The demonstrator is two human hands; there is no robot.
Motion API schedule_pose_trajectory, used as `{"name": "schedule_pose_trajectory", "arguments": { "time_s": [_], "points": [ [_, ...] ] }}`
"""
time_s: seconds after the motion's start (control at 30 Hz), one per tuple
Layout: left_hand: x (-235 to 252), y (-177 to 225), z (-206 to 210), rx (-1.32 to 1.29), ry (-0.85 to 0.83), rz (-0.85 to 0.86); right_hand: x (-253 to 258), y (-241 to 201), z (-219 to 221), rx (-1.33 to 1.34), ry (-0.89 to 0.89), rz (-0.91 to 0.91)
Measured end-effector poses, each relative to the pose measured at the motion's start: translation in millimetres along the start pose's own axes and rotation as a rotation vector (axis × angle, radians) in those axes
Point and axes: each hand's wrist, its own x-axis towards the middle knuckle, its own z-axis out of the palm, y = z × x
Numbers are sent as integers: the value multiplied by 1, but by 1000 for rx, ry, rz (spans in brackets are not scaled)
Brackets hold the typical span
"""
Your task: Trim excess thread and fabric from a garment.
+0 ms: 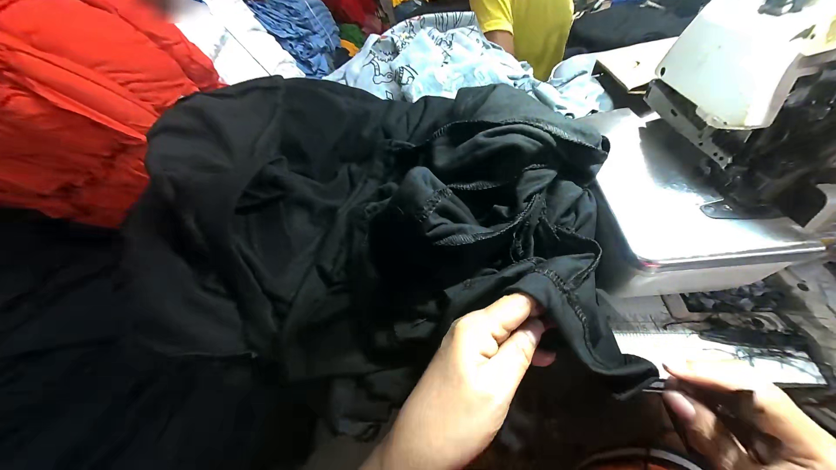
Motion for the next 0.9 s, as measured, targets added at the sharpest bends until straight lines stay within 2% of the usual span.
{"name": "schedule_pose_trajectory", "arguments": {
  "time_s": [0.1,0.23,0.33,0.43,0.5,0.57,0.63,0.67,0.73,0.83,0.9],
  "points": [
    [9,4,1,-34,-19,-78,-4,-4,-1,23,-53,-76],
    [16,2,4,-35,-15,-139,-4,-15,22,-64,-240,-168],
    [15,0,5,-13,5,-142,-5,-11,47,-185,-258,-200],
    [15,-2,5,-39,18,-157,-6,-5,54,-150,-231,-222],
    [15,0,4,-96,30,-180,-8,-9,40,-34,-321,-163],
    [16,0,2,-180,40,-182,-12,-12,15,48,-510,-43],
    [15,-1,2,-223,45,-164,-20,-9,-5,12,-675,99],
    [15,-1,2,-242,52,-162,-26,-7,-10,-42,-690,182],
    [14,-1,2,-299,58,-168,-37,-3,-15,-140,-590,309],
    [14,0,-2,-389,69,-180,-43,-2,-16,-77,-287,261],
    [15,1,-2,-441,85,-177,-39,-6,-13,-13,-167,223]
  ]
}}
